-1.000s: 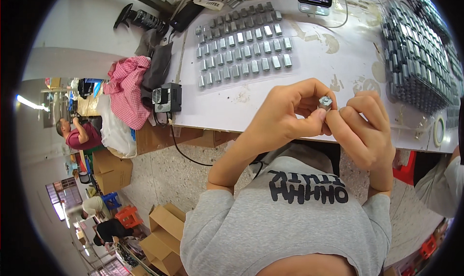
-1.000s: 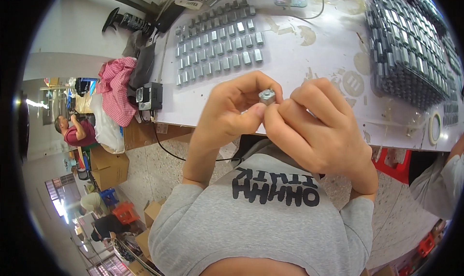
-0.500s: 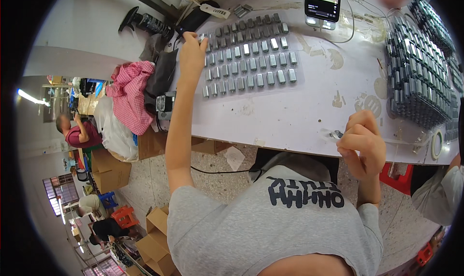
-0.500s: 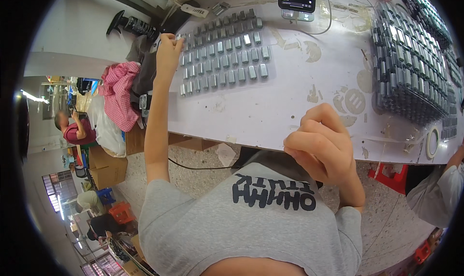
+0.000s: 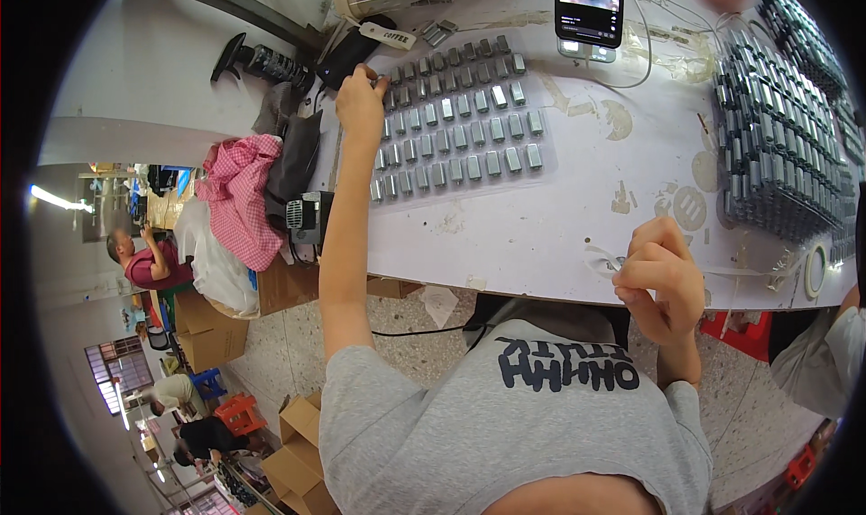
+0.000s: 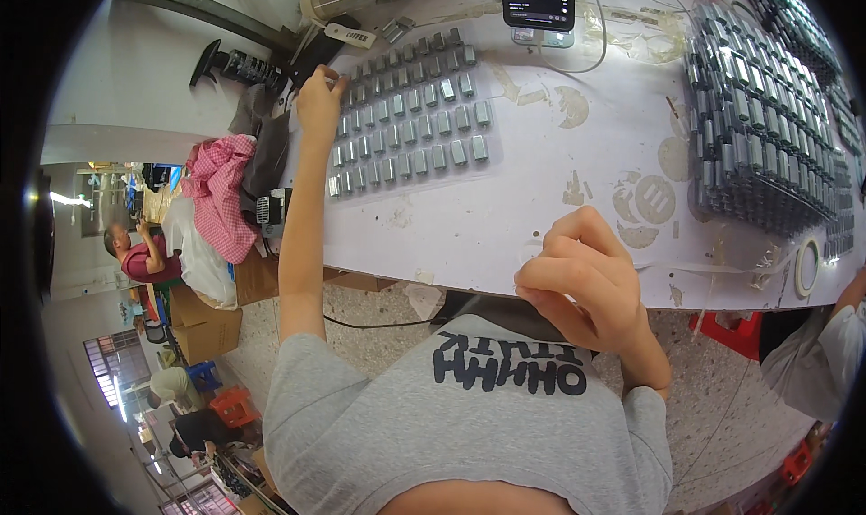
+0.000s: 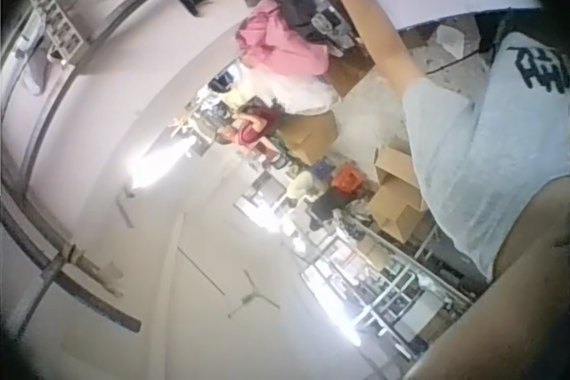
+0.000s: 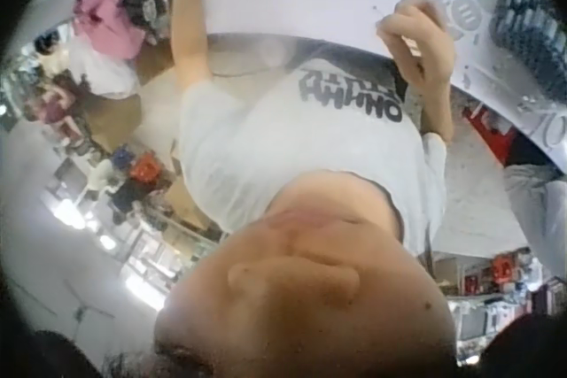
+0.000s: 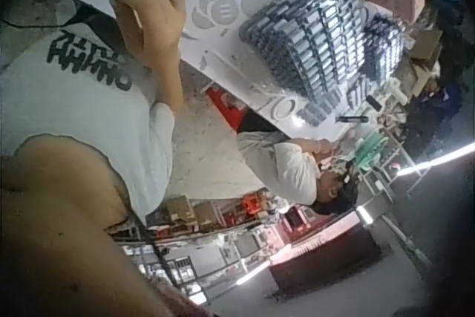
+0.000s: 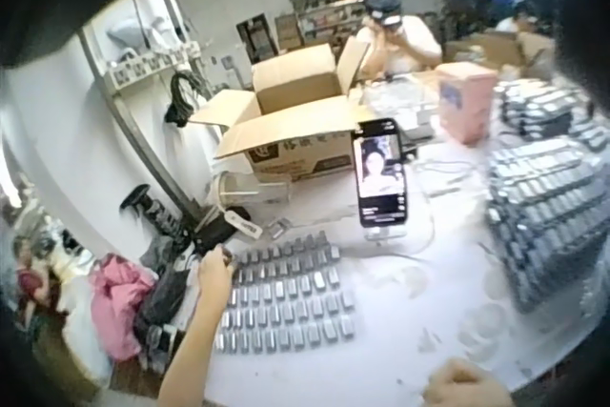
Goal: The person repeatedly picks up small silver cylindrical components from a table and wraps them with a strip of white tape. They handle the components one at a time, wrapping the tape around the body of each cylinder before placing it back on the table. The process is repetitive and involves manual dexterity with small objects.
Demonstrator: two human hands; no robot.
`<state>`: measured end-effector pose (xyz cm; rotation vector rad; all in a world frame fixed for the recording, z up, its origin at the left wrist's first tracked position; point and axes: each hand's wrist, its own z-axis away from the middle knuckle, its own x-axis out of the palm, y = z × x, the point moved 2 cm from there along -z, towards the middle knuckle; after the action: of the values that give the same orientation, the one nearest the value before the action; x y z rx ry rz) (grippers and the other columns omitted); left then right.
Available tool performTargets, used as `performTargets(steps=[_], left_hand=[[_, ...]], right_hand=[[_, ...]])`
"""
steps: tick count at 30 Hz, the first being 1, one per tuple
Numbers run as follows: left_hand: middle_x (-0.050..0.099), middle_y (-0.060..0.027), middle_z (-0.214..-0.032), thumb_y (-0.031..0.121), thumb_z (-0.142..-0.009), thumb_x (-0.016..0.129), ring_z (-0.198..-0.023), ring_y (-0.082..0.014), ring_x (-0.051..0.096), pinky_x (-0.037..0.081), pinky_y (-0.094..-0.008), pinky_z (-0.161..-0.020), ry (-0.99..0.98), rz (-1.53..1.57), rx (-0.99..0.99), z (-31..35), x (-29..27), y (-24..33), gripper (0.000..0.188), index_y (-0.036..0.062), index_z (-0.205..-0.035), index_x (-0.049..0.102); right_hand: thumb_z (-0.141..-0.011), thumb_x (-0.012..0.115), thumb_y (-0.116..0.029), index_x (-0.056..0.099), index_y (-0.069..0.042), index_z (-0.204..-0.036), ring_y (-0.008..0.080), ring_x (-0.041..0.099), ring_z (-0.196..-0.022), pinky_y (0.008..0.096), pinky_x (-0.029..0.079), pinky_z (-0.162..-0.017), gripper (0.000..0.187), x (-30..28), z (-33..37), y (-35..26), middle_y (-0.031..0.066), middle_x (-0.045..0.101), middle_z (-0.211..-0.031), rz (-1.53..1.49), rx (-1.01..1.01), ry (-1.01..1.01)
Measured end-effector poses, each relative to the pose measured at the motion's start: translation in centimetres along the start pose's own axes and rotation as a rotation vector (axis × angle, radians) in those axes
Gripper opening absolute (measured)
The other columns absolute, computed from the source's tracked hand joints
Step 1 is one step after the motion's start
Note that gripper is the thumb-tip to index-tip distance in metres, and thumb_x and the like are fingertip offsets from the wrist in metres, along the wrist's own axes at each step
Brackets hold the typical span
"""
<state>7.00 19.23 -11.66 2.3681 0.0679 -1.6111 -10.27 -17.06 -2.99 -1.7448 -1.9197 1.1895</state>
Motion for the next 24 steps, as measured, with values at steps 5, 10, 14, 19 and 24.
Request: performTargets(steps=[5, 10, 14, 19, 24], left_hand=[[0.052, -0.0134, -0.084, 0.022, -0.077, 0.059, -0.082, -0.0301, 0.052, 0.041, -0.0384, -0.072, 0.076, -0.041, 0.155, 1.4, -0.1, -0.3, 0.019, 0.0068, -0.087, 0.059], [0.05, -0.0119, -0.087, 0.019, -0.077, 0.057, -0.087, -0.0288, 0.049, 0.041, -0.0371, -0.074, 0.078, -0.034, 0.181, 1.8, -0.1, -1.1, 0.018, 0.0073, -0.09, 0.059], [0.051, -0.0116, -0.088, 0.019, -0.077, 0.057, -0.086, -0.0286, 0.05, 0.041, -0.0373, -0.073, 0.112, -0.001, 0.18, 1.8, -0.5, -0.3, 0.018, 0.0063, -0.09, 0.059], [0.052, -0.0123, -0.089, 0.02, -0.078, 0.057, -0.087, -0.0288, 0.051, 0.042, -0.038, -0.071, 0.032, 0.096, 0.128, 1.1, 0.0, -0.6, 0.018, 0.0054, -0.088, 0.058], [0.051, -0.0118, -0.088, 0.018, -0.078, 0.056, -0.086, -0.0281, 0.051, 0.043, -0.0369, -0.07, 0.075, -0.138, 0.1, 1.2, 0.1, 0.0, 0.016, 0.0059, -0.087, 0.058]], right_hand=[[-0.062, 0.065, 0.0, 0.056, -0.005, -0.08, 0.0186, 0.041, -0.062, 0.0249, 0.033, -0.055, 0.021, -0.2, 0.2, -0.1, 0.0015, 0.049, -0.06, -0.025, -0.001, 0.013], [-0.061, 0.065, 0.001, 0.056, -0.006, -0.08, 0.018, 0.041, -0.062, 0.0248, 0.032, -0.055, 0.022, -0.3, 0.1, -0.4, 0.001, 0.049, -0.061, -0.055, 0.011, 0.015], [-0.061, 0.065, 0.001, 0.056, -0.006, -0.08, 0.0177, 0.041, -0.062, 0.0246, 0.032, -0.055, 0.022, -0.4, 0.4, -0.6, 0.0008, 0.049, -0.06, -0.049, 0.017, 0.018], [-0.061, 0.066, 0.001, 0.056, -0.006, -0.08, 0.0175, 0.041, -0.062, 0.0245, 0.032, -0.055, 0.022, -0.5, 0.5, -0.7, 0.0007, 0.049, -0.06, -0.052, 0.022, 0.033], [-0.062, 0.065, 0.001, 0.056, -0.006, -0.08, 0.0175, 0.041, -0.061, 0.0245, 0.032, -0.055, 0.022, -0.5, 0.6, -0.7, 0.0006, 0.05, -0.06, -0.049, 0.032, 0.038]])
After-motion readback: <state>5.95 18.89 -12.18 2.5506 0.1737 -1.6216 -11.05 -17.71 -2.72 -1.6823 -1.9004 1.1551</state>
